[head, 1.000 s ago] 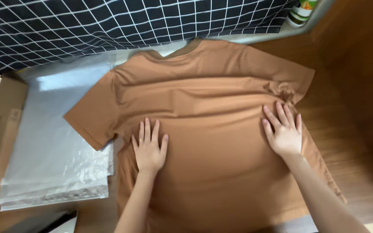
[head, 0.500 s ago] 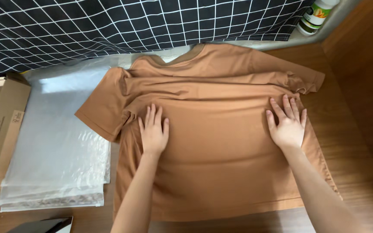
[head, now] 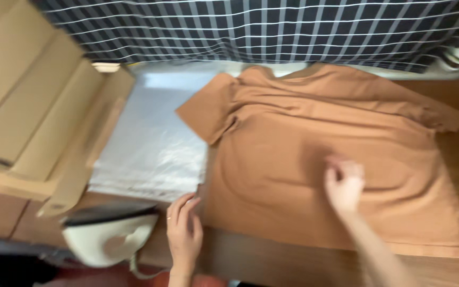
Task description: The person irons a brown t-shirt on a wooden table, folds it, places it into a clear plastic bag, and puts the bag into a cardboard box. The person then retrieves a patterned garment from a clothing rack and places it on the table.
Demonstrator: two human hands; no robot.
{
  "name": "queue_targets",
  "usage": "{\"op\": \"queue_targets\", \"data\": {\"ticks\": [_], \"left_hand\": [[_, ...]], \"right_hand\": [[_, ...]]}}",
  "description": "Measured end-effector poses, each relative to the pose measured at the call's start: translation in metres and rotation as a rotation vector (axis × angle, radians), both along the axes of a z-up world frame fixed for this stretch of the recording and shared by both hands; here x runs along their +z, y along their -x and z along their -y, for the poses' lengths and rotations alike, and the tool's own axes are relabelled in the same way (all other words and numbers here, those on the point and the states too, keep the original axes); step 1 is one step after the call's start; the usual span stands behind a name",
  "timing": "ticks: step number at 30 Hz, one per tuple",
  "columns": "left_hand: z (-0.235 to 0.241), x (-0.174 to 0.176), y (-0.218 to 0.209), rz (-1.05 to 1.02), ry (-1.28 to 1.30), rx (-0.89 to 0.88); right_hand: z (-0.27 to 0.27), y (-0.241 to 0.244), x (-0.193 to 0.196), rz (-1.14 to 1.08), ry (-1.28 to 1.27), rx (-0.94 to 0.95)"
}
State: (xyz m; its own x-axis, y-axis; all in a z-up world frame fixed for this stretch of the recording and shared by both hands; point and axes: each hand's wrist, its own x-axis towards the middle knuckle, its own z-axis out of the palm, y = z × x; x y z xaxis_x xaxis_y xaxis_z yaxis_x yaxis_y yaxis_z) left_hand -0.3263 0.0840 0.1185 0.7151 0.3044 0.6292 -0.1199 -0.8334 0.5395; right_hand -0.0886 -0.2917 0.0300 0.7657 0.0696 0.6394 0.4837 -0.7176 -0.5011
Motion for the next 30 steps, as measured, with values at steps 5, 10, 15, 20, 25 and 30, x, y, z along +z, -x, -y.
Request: {"op": "queue_targets", "data": {"ticks": [5,10,15,20,25,30], "left_hand": [[-0.040,0.036,0.075,0.255,-0.166,0.449],[-0.086,0.052,0.123,0.291,-0.038,0.709],[-0.106,0.041,0.138,0.163,0.634,0.419],[-0.112,0.062,0.152,0.078,0.827,0.276],[-0.115,0.065,0.152,0.113,1.017,0.041],[-0.106,0.070,0.133,0.049,0.960,-0.168]], "right_hand": [[-0.190,0.131,0.048,-0.187,-0.191,0.546],[-0.312,0.228,0.084,-0.326,-0.169,0.912],[-0.385,0.272,0.073,-0.476,0.047,1.021],[-0.415,0.292,0.083,-0.550,-0.050,1.130],[-0.394,0.294,0.112,-0.741,-0.168,0.999],[-0.344,0.275,0.164,-1.066,-0.684,0.804]]}}
